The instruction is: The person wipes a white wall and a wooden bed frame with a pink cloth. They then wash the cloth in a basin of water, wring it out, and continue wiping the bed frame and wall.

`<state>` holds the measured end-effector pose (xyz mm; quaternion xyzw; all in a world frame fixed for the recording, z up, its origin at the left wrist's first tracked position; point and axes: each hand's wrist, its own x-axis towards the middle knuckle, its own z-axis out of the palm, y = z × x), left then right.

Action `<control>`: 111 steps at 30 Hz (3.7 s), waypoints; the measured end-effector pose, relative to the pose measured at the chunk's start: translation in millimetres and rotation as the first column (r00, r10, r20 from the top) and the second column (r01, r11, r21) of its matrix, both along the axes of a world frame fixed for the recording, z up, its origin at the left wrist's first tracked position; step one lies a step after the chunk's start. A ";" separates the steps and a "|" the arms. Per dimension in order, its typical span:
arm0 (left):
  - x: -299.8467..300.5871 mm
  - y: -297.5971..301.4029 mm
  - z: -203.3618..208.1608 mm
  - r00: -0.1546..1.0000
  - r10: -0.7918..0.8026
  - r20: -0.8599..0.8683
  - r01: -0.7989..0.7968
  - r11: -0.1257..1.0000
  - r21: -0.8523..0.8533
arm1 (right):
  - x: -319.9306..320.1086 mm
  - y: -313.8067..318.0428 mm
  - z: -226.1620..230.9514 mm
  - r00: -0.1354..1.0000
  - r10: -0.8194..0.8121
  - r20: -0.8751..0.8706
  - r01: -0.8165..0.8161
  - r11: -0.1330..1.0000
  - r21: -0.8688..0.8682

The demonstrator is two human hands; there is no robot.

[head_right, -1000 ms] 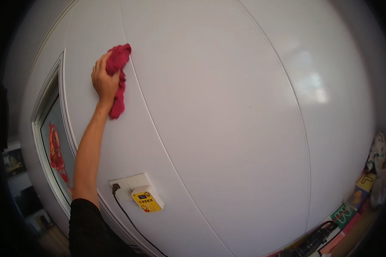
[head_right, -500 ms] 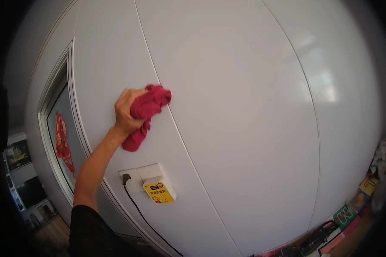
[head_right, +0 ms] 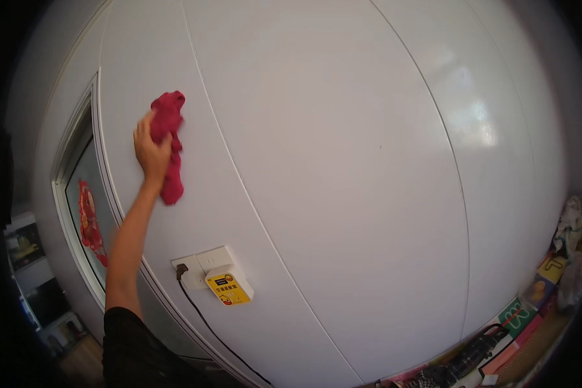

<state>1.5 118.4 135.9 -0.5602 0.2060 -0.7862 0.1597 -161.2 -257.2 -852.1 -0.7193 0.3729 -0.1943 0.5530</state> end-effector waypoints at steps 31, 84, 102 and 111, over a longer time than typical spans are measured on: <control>95.4 -294.4 -194.6 0.818 -0.057 -0.573 0.478 0.621 0.621 | 8.5 -1.4 29.3 0.990 0.000 -0.143 0.032 0.974 0.225; 63.0 -150.5 113.2 0.895 0.122 0.429 -0.048 0.983 -0.180 | -10.2 2.5 17.3 0.987 0.022 -0.162 0.026 0.956 0.292; 47.7 -114.1 70.2 0.991 0.102 0.084 -0.113 0.984 0.139 | 9.8 3.5 -42.3 0.997 0.030 -0.064 -0.011 0.960 0.279; 71.7 -136.7 91.1 0.999 -0.020 -0.039 0.026 0.990 0.136 | -4.5 -8.6 52.8 0.993 0.102 -0.064 -0.075 0.940 0.333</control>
